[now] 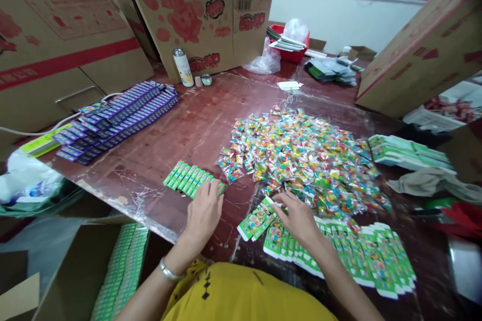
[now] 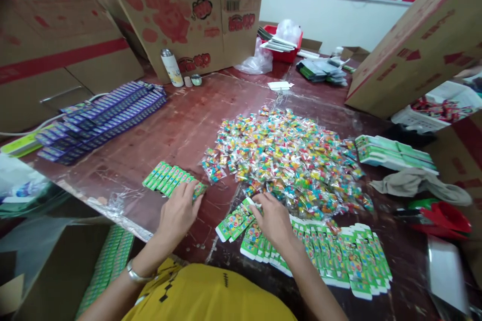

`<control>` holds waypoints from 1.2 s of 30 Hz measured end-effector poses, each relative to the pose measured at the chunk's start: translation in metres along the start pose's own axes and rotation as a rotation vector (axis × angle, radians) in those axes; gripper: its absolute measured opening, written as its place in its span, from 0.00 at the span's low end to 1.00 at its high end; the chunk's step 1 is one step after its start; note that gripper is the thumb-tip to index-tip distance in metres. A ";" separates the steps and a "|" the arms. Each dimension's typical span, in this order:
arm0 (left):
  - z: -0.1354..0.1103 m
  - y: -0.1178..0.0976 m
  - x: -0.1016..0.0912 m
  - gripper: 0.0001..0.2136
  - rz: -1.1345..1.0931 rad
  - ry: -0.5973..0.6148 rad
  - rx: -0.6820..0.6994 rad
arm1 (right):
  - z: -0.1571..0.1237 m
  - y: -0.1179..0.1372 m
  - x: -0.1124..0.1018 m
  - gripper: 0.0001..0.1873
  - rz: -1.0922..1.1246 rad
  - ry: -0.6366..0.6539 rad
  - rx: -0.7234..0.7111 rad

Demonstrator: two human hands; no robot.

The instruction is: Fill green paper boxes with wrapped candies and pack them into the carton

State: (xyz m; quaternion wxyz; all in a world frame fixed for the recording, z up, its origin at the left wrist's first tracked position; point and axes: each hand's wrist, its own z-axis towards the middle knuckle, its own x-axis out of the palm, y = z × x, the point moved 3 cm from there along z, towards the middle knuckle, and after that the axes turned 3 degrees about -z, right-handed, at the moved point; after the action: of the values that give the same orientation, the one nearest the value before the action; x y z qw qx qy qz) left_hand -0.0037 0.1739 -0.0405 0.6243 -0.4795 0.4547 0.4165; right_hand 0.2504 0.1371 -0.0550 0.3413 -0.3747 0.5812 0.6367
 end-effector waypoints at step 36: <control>-0.031 -0.063 0.019 0.24 -1.773 0.922 -0.136 | 0.000 0.041 -0.039 0.06 0.738 0.623 -0.007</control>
State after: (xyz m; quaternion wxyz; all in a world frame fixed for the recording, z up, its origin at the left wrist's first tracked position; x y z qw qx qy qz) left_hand 0.0554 0.1331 -0.0488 0.4431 -0.7948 0.1059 -0.4009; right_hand 0.2340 0.1334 -0.0017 -0.0990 -0.3174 0.7478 0.5746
